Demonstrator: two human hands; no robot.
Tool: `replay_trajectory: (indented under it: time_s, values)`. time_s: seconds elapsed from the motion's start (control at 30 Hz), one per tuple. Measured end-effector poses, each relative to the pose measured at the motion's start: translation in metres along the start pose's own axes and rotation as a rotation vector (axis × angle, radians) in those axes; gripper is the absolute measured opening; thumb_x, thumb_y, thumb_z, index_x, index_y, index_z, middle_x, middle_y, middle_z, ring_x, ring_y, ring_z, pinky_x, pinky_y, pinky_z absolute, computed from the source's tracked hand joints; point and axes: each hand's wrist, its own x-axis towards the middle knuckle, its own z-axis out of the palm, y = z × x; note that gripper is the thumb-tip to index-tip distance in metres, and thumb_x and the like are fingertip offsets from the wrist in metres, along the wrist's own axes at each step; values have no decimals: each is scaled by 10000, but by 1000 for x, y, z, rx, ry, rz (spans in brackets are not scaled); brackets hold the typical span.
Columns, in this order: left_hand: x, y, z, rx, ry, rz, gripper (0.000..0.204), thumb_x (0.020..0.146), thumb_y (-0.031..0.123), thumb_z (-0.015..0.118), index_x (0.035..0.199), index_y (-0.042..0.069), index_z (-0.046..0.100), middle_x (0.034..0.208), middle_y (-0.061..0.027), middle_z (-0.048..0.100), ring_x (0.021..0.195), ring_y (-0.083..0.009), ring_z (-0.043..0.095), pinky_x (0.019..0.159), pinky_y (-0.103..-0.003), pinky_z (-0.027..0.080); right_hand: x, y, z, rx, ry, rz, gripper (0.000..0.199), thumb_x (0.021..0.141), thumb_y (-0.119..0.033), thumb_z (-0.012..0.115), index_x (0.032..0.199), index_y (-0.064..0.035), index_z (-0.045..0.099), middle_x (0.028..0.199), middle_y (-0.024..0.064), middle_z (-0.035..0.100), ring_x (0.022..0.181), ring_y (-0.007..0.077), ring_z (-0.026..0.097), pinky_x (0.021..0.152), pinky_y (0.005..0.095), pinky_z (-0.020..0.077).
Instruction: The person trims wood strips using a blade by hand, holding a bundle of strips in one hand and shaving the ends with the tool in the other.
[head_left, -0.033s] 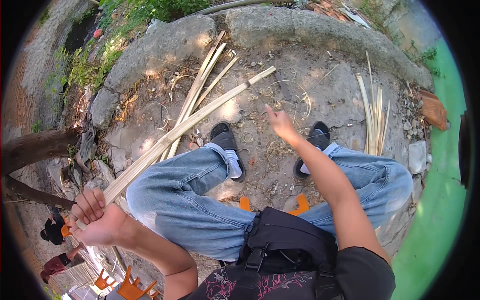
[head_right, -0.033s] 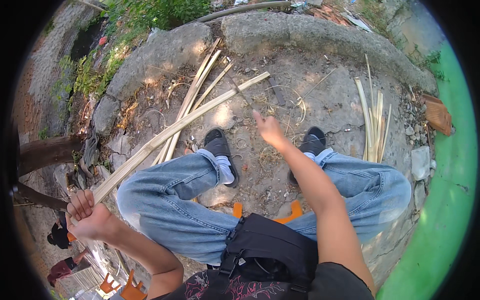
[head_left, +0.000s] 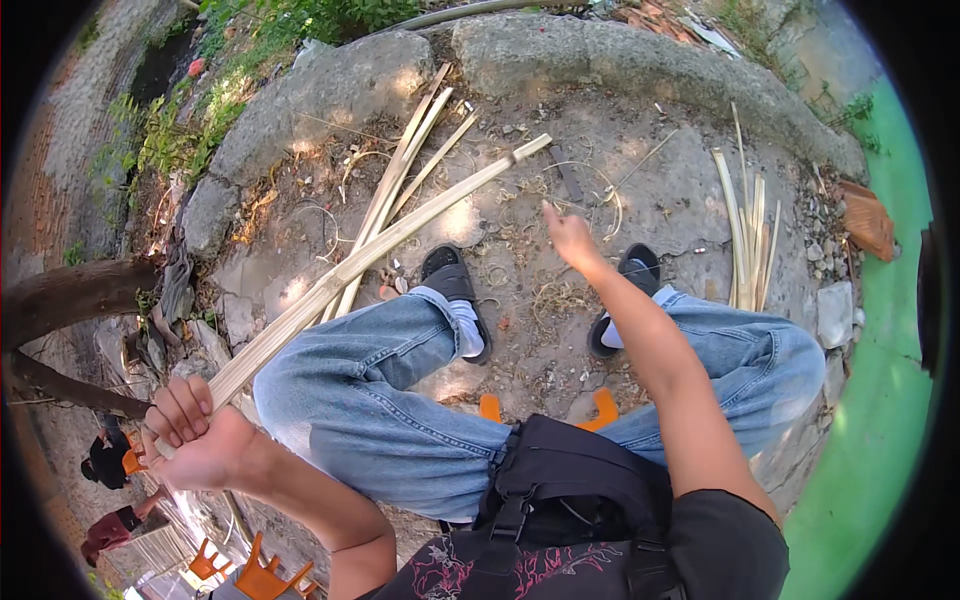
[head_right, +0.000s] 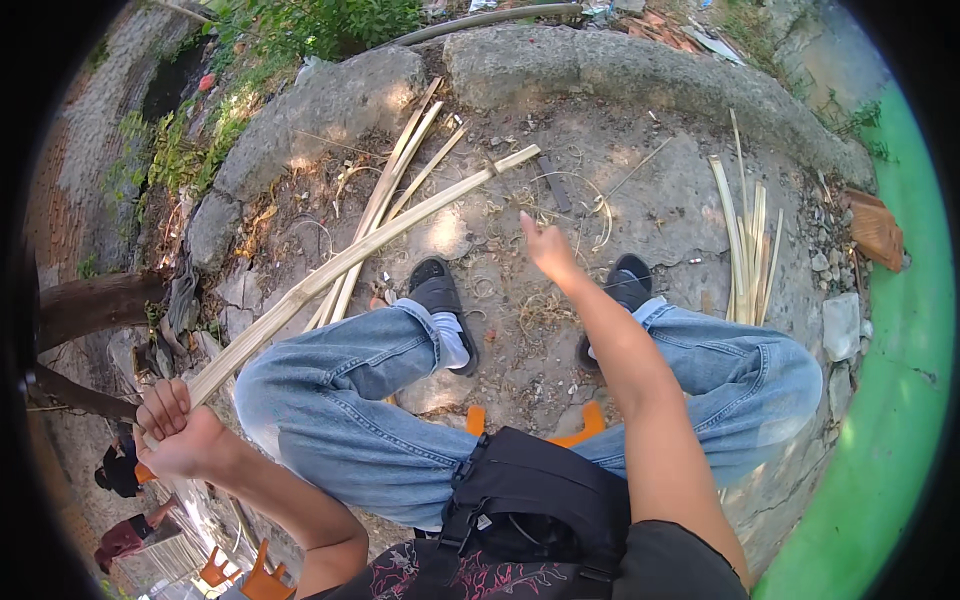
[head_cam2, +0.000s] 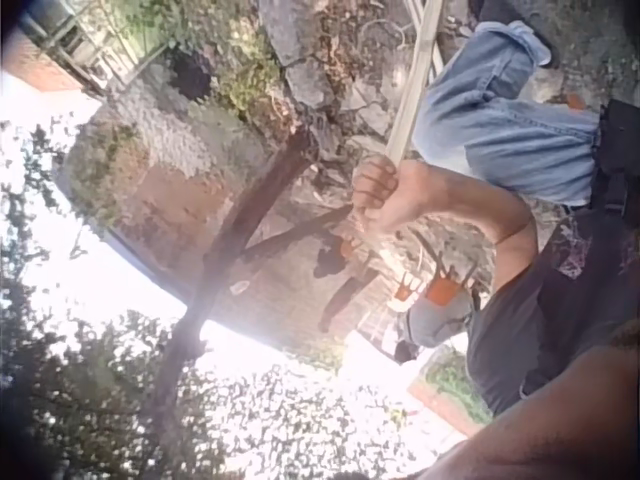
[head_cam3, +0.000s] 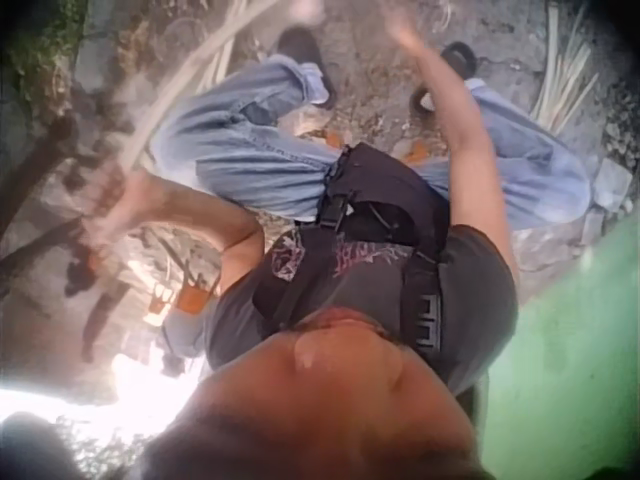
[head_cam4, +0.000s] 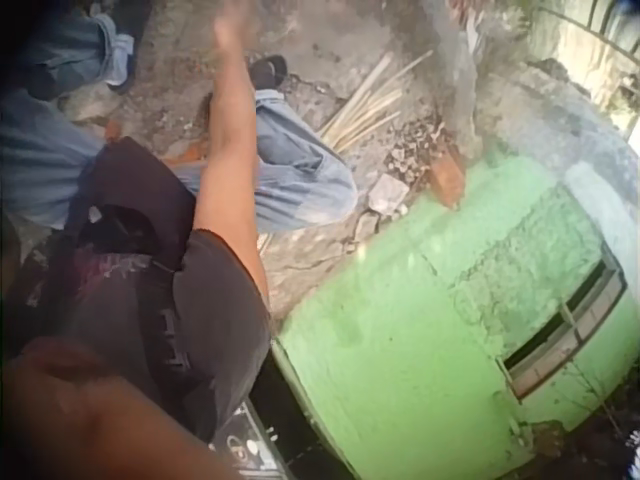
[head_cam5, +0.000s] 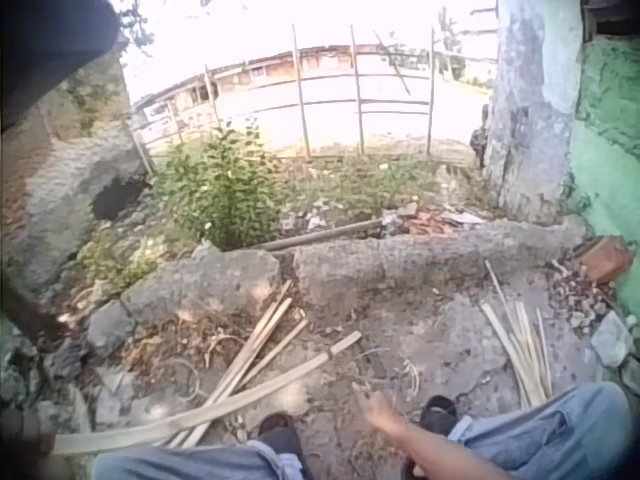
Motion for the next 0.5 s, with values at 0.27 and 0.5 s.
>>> replay_trajectory:
  time_s: [0.27, 0.5]
  values:
    - [-11, -4, 4, -107, -100, -44, 326, 819, 239, 397, 554, 161, 224, 507, 15, 192, 451, -97, 177, 457, -258, 171, -23, -49, -10, -52, -57, -30, 759, 860, -610, 424, 757, 113, 630, 749, 330, 601, 769, 447, 617, 724, 458, 473]
    - [-6, 1, -2, -60, -18, 2, 321, 812, 229, 390, 549, 166, 216, 511, 16, 179, 445, -98, 163, 453, -260, 164, -115, -100, 13, 97, -210, -333, 695, 884, -576, 431, 595, 39, 577, 511, 243, 494, 502, 386, 524, 537, 444, 407]
